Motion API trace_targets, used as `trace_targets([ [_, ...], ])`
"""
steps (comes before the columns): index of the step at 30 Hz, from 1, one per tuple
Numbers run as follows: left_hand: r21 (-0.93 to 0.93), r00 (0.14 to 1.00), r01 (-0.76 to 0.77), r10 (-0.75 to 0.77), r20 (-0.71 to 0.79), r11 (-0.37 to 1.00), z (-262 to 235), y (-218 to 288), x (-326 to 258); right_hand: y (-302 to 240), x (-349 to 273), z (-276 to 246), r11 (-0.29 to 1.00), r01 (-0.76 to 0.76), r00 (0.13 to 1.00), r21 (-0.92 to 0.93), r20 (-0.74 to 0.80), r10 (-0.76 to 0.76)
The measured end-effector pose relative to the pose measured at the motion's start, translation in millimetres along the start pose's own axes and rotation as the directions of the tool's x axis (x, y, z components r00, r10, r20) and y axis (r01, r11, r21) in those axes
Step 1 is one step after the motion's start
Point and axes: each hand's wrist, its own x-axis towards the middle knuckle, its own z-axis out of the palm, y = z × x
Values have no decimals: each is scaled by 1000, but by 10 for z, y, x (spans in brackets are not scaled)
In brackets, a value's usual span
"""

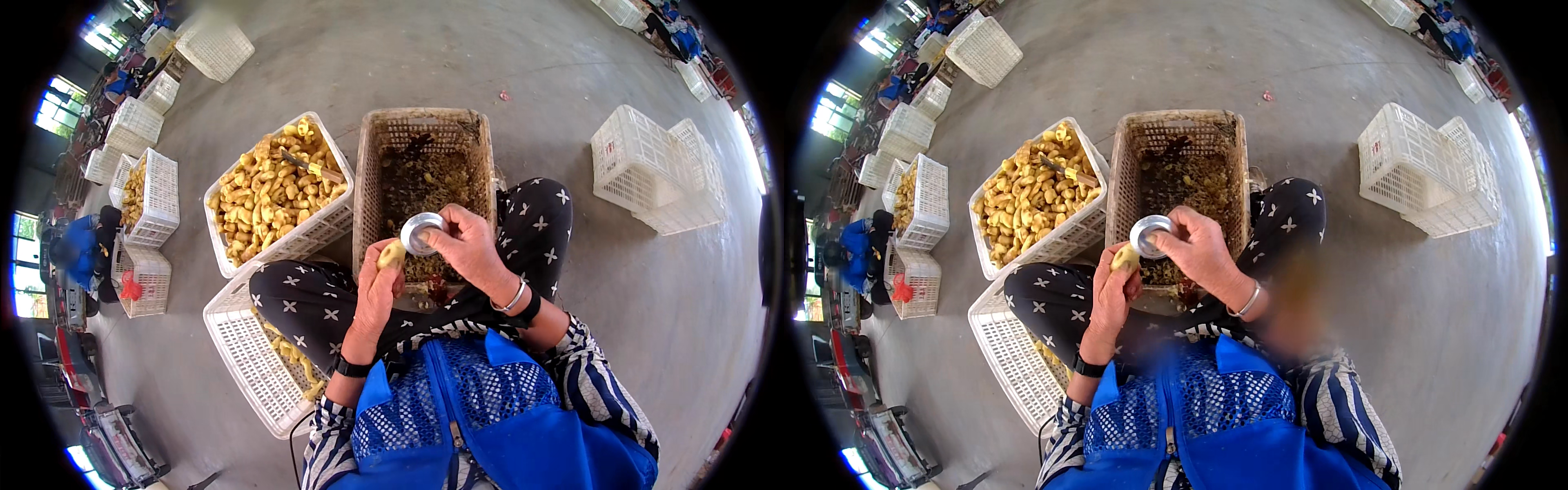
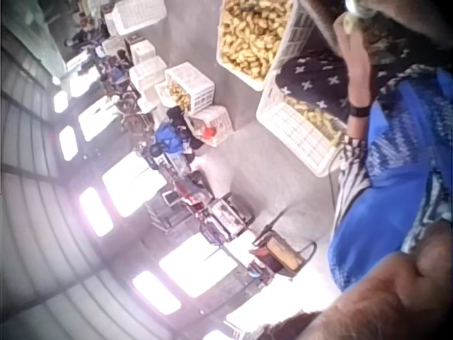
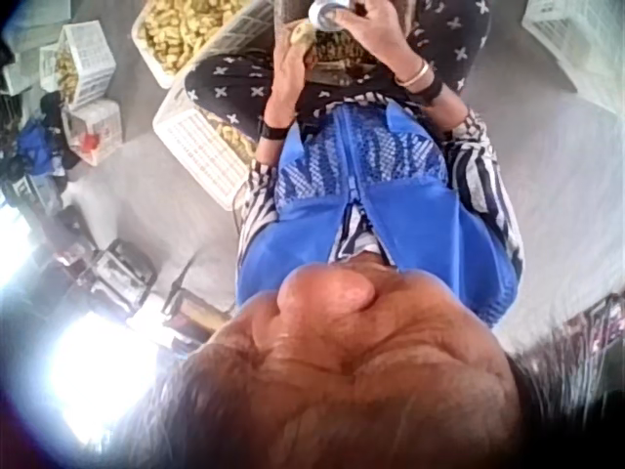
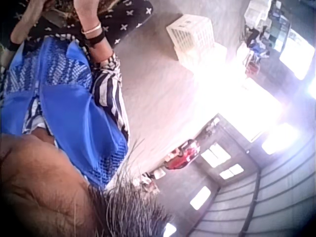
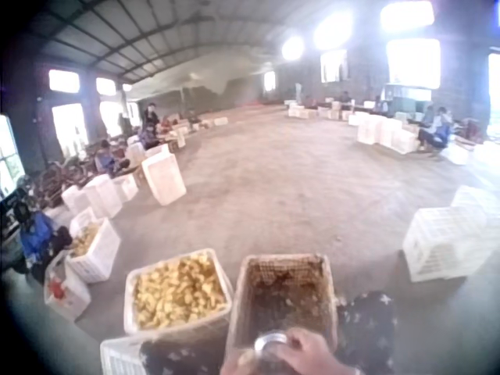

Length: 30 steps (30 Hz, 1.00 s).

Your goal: The person peels a ginger root using a circular metal scraper and a knife, then places it into a plastic crate.

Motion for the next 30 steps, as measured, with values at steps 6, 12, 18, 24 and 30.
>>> trace_targets([
  [6,221,994,-111,109,18,969,-24,-8,-104,105,219,-133,957,103,982,-270,-125,-141],
  [12,373,981,-180,195,-3,910,-42,-76,-14,-96,73,-5,970,195,976,-143,121,-179],
  [18,462,983,-171,186,13,870,38,43,-108,-59,116,-42,963,192,981,-191,4,-195],
  [24,293,988,-147,156,-7,945,22,-84,-48,-22,268,-72,961,45,995,-273,-77,-68],
  [30,217,993,-106,113,-18,970,61,-78,-68,211,276,-71,902,256,948,-348,-91,-304],
])
